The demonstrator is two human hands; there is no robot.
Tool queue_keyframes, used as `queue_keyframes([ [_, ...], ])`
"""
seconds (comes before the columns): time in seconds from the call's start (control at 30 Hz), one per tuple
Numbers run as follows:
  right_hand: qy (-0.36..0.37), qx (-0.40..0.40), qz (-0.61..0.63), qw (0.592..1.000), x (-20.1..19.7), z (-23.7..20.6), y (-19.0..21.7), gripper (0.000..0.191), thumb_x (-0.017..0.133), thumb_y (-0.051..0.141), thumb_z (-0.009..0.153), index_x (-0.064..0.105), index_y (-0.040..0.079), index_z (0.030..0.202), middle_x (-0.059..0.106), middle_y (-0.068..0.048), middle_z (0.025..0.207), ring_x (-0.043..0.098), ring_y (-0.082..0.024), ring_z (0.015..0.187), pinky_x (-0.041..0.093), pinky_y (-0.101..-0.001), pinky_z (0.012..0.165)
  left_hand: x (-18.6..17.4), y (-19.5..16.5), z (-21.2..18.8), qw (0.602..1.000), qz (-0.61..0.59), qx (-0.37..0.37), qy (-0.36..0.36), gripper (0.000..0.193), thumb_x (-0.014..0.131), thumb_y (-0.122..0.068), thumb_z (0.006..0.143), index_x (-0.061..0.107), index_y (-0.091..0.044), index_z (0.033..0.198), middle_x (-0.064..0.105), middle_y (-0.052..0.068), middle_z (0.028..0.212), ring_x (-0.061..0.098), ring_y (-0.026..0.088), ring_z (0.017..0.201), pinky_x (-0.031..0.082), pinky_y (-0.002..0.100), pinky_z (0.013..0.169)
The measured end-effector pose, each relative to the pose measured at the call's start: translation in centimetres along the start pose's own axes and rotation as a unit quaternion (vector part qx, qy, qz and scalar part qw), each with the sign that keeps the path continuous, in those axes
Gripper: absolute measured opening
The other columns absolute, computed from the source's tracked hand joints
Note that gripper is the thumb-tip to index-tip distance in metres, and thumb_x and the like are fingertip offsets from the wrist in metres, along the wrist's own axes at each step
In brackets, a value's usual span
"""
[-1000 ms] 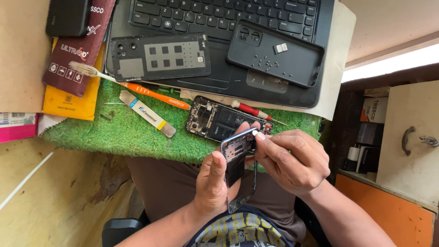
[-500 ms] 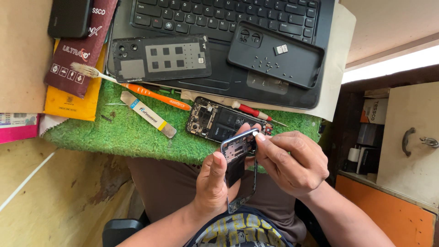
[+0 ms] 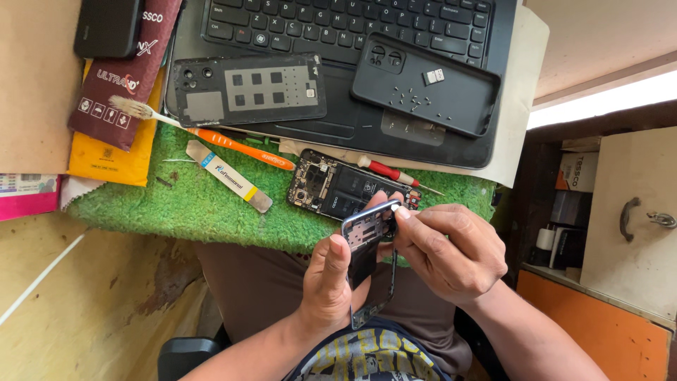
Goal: The person repairs a disassembled smartphone at a workbench. They use a screwdriver to unscrew components, peel adhesive and a black film from the phone frame, and press a new frame onto the phone body, working with small screws and parts laid out on a green mat.
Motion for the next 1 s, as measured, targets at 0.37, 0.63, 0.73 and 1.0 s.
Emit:
queue_keyframes([
  [0.37, -0.006, 0.004, -0.010, 1.000, 0.07, -0.05, 0.09, 0.023, 0.087, -0.004, 0.080, 0.074, -0.003, 0.099, 0.066, -0.011, 0.086, 0.071, -0.024, 0.074, 0.058, -0.0332, 0.065, -0.04, 0.04, -0.05, 1.000, 0.001, 0.004, 0.000, 0.080, 0.058, -0.055, 0.105, 0.041, 0.004, 0.157, 0.046, 0.023, 0.160, 0.051, 0.030, 0.143, 0.041, 0.051, 0.122],
  [0.63, -0.004, 0.003, -0.004, 1.000, 0.06, -0.18, 0.12, 0.024, 0.087, -0.002, 0.079, 0.073, -0.003, 0.099, 0.066, -0.010, 0.085, 0.071, -0.024, 0.075, 0.058, -0.0333, 0.065, -0.10, 0.17, -0.10, 1.000, -0.002, -0.001, -0.004, 0.081, 0.058, -0.055, 0.105, 0.040, 0.004, 0.157, 0.047, 0.023, 0.160, 0.051, 0.029, 0.144, 0.040, 0.050, 0.123],
  [0.73, -0.014, 0.002, -0.005, 1.000, 0.09, -0.20, 0.09, 0.023, 0.087, -0.004, 0.080, 0.074, -0.003, 0.099, 0.066, -0.010, 0.086, 0.071, -0.023, 0.075, 0.059, -0.0330, 0.065, -0.07, 0.19, -0.12, 1.000, -0.002, 0.002, -0.004, 0.082, 0.059, -0.055, 0.104, 0.040, 0.005, 0.157, 0.047, 0.023, 0.159, 0.050, 0.030, 0.144, 0.040, 0.050, 0.123],
  [1.0, -0.015, -0.011, -0.007, 1.000, 0.10, -0.22, 0.18, 0.022, 0.086, -0.003, 0.081, 0.073, -0.003, 0.098, 0.066, -0.011, 0.085, 0.071, -0.024, 0.074, 0.058, -0.0332, 0.064, -0.21, 0.20, -0.04, 1.000, -0.002, -0.003, -0.008, 0.084, 0.060, -0.057, 0.103, 0.040, 0.005, 0.156, 0.047, 0.023, 0.159, 0.051, 0.030, 0.143, 0.040, 0.051, 0.123],
])
Point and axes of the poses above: each hand's wrist, its own z-axis towards the middle knuckle, its own x-axis out of the palm, y = z × x, the point moved 8 cm from there along z, towards the middle knuckle
